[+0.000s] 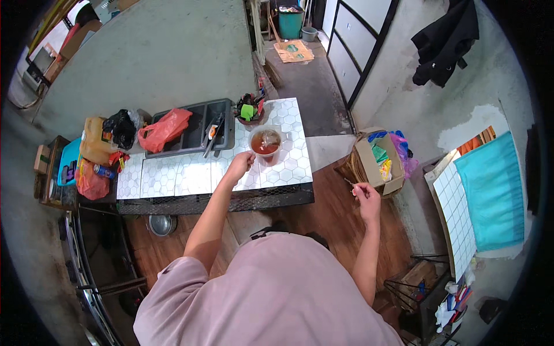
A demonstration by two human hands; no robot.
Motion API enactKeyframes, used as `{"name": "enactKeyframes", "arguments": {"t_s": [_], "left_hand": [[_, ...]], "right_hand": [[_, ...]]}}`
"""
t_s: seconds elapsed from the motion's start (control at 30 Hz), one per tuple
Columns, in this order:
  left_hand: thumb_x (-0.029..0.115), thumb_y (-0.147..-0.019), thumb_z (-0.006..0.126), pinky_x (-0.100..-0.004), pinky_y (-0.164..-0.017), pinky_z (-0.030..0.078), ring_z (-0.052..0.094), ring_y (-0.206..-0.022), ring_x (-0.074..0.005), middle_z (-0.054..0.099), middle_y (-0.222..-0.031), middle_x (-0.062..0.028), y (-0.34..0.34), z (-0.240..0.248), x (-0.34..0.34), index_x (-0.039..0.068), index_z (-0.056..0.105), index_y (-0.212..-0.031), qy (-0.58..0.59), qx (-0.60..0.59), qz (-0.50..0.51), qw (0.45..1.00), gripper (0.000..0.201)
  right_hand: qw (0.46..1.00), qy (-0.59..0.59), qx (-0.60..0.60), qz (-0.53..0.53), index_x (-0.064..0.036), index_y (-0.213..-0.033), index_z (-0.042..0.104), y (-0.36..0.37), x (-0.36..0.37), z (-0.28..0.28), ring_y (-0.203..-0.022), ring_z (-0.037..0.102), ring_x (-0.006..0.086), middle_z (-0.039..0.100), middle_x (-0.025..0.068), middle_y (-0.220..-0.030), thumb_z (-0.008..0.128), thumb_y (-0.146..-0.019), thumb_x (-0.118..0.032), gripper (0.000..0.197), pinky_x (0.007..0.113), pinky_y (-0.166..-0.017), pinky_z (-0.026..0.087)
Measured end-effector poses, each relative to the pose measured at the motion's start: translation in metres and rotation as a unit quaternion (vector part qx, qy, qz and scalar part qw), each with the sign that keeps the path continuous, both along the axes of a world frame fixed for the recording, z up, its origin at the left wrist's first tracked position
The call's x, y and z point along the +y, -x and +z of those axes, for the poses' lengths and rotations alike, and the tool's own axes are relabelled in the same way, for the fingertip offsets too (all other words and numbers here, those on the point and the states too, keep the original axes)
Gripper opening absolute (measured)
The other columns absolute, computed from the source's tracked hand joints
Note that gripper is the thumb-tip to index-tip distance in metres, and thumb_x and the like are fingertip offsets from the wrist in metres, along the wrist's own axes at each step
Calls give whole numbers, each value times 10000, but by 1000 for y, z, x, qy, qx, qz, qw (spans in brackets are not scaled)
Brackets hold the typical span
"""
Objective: Preparing a beverage by stirring and organizing containers in a restaurant/bar setting.
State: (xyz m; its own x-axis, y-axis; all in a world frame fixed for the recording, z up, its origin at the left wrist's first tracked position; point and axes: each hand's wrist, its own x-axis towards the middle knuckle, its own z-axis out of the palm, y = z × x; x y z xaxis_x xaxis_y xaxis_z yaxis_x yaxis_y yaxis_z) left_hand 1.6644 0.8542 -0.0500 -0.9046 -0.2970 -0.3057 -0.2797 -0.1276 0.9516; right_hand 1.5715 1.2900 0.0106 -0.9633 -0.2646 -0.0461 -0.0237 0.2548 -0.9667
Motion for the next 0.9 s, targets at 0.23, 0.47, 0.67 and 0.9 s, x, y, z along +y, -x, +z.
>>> {"name": "enactKeyframes", "arguments": {"t_s": [0.23,0.47,0.67,0.9], "left_hand": [[263,-978,382,-270,-566,274,306,-586,-89,317,-633,72,53,-37,-12,149,435,-727,-3,0,25,1000,281],[284,-961,389,-302,-618,337,393,-634,-128,451,-671,14,61,-92,-3,90,488,-724,64,-44,83,994,322],[272,-948,394,-315,-623,355,417,-640,-141,473,-667,0,64,-122,9,72,500,-724,63,-53,136,987,318],[267,-948,437,-298,-611,377,451,-625,-130,518,-678,-7,57,-130,21,61,561,-752,56,-71,194,977,310]], "right_hand": [[994,-12,-43,97,-20,-982,683,80,-33,-37,-731,572,53,657,-12,-813,635,-959,-118,111,218,-668,458],[978,-46,-72,193,-20,-967,679,162,-51,-41,-698,539,48,638,-24,-789,644,-956,-132,118,210,-656,438],[961,-52,-90,255,-20,-957,679,220,-47,-47,-699,543,51,639,-26,-786,653,-952,-144,127,219,-666,446],[944,-65,-88,312,-18,-953,679,263,-51,-53,-710,548,53,638,-29,-789,663,-947,-153,136,221,-675,448]]}}
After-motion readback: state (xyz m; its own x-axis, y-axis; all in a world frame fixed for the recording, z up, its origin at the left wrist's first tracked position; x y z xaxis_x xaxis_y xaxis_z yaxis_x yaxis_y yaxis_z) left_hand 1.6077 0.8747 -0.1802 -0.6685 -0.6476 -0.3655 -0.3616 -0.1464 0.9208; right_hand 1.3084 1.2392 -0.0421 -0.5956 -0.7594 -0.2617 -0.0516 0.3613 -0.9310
